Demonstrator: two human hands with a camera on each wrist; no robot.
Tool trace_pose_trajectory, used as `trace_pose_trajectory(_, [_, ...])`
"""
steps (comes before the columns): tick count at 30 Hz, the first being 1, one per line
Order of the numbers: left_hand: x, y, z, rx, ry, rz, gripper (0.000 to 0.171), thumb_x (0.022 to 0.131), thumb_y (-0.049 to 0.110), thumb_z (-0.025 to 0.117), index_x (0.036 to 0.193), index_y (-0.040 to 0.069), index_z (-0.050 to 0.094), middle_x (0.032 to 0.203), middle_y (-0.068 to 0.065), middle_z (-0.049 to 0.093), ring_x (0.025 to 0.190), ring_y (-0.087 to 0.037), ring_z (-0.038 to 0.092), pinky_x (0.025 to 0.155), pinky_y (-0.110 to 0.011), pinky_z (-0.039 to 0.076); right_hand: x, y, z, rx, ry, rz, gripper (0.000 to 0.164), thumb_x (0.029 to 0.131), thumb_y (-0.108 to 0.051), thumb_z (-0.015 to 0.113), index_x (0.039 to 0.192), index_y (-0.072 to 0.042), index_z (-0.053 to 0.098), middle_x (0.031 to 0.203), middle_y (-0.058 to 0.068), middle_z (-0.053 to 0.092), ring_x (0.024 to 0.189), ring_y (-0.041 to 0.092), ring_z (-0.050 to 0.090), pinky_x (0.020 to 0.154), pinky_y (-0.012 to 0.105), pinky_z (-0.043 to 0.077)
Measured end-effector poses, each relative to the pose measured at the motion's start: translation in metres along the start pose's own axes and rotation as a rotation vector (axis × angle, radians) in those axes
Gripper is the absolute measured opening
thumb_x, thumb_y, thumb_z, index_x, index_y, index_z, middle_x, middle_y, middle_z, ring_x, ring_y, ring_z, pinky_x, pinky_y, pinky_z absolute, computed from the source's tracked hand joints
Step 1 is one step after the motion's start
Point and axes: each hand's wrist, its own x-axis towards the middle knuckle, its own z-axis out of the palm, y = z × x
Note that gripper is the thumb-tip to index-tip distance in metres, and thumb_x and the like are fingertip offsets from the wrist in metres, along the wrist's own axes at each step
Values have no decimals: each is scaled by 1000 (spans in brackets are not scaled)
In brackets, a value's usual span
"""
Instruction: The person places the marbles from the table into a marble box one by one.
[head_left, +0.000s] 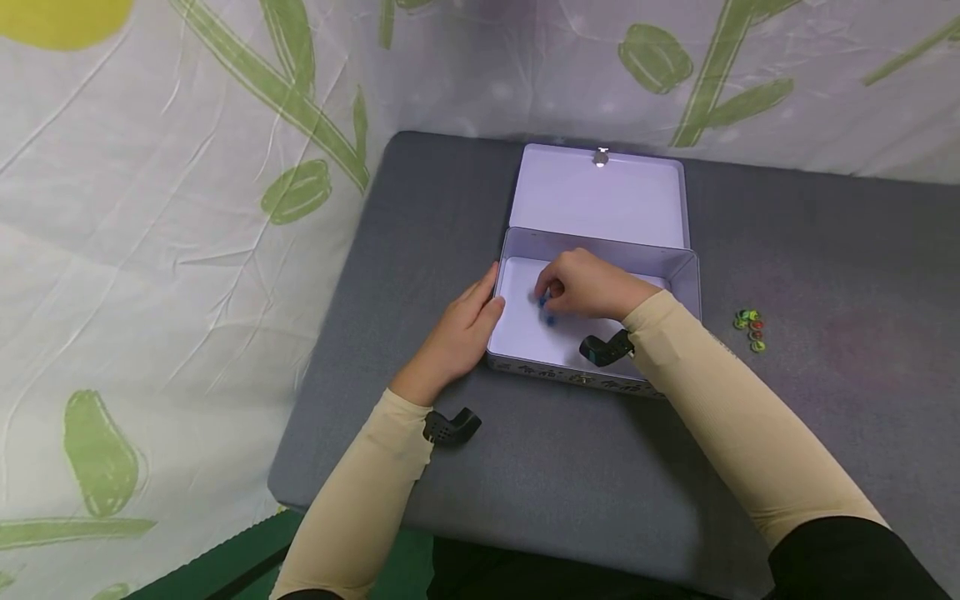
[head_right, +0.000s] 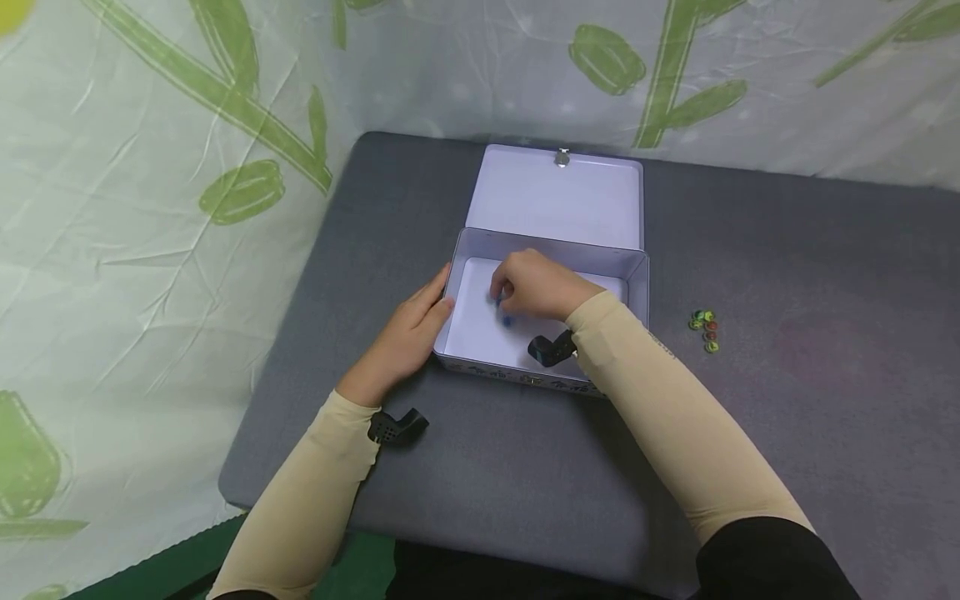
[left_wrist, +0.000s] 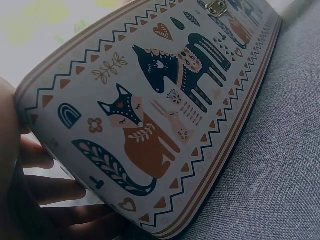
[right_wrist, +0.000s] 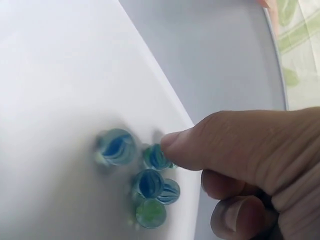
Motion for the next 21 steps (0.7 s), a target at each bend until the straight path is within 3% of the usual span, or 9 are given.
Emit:
trace_pose_trajectory(12, [5, -4, 1, 2, -17, -24, 61, 113, 32, 38, 168, 10, 23, 172, -9, 30, 158, -20, 26, 129, -42, 24, -12, 0, -22, 58, 171, 18, 14, 94, -4, 73, 105, 1, 80, 71, 5, 60, 67, 19, 51, 65, 34, 45])
trace_pose_trajectory(21, [6, -7, 2, -9, -13, -12, 61, 113, 32, 38, 168, 10, 23, 172, -8, 28, 159, -21, 25, 129, -43, 23, -58, -1, -50, 70, 322, 96, 18, 96, -8, 72, 111, -5, 81, 81, 7, 66, 71, 21, 53, 64, 31, 44])
